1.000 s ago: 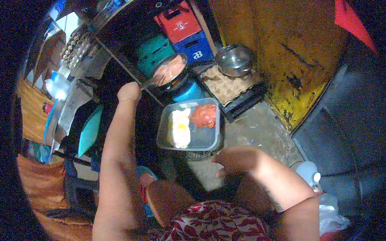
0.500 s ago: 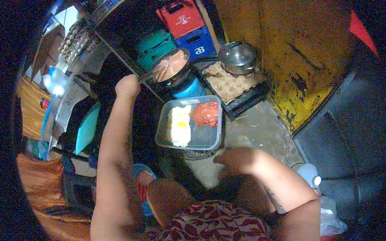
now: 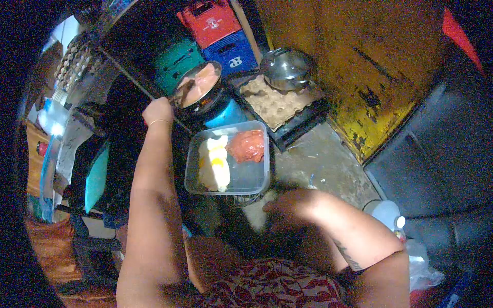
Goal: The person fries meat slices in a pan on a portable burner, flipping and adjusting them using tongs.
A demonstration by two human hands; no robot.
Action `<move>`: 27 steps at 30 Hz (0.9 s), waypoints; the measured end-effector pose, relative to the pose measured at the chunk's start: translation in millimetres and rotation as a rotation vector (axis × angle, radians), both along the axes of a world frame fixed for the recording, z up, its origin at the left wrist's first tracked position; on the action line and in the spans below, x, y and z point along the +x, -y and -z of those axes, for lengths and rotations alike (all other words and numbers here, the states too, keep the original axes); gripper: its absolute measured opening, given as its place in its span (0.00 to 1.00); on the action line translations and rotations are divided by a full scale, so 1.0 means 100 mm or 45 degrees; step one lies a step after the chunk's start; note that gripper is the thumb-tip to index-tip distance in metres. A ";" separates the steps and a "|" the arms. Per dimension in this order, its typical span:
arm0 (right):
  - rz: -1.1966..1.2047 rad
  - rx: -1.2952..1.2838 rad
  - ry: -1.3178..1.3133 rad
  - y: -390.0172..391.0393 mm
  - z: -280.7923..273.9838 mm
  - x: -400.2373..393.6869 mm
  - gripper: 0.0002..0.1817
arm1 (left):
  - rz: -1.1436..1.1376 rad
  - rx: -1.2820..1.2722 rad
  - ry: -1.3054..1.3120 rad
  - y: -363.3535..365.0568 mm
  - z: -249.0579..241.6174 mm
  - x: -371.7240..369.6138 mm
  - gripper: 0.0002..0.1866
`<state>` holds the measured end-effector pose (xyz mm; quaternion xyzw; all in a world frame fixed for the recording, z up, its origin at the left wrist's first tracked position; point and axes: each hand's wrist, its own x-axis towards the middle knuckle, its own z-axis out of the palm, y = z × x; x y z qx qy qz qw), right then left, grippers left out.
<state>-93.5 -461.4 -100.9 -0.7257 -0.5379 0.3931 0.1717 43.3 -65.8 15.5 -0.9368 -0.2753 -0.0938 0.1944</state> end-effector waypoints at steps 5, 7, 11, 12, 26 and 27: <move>-0.009 -0.137 0.046 -0.07 -0.30 -0.03 0.39 | -0.033 -0.058 0.081 -0.04 -0.28 -0.19 0.17; -0.037 -0.131 0.052 -0.10 -0.30 -0.03 0.39 | -0.032 -0.070 0.102 -0.15 -0.37 -0.19 0.16; -0.035 -0.009 0.015 -0.06 -0.11 -0.03 0.38 | -0.028 -0.081 0.145 -0.19 -0.54 -0.28 0.15; -0.037 -0.009 0.014 -0.06 -0.09 -0.04 0.38 | -0.034 -0.092 0.148 -0.19 -0.56 -0.28 0.14; -0.005 -0.080 0.011 -0.08 -0.12 -0.03 0.37 | -0.111 -0.201 0.097 -0.42 0.05 -0.01 0.15; 0.001 -0.081 0.009 -0.09 -0.11 -0.03 0.37 | -0.112 -0.190 0.088 -0.41 0.07 -0.01 0.15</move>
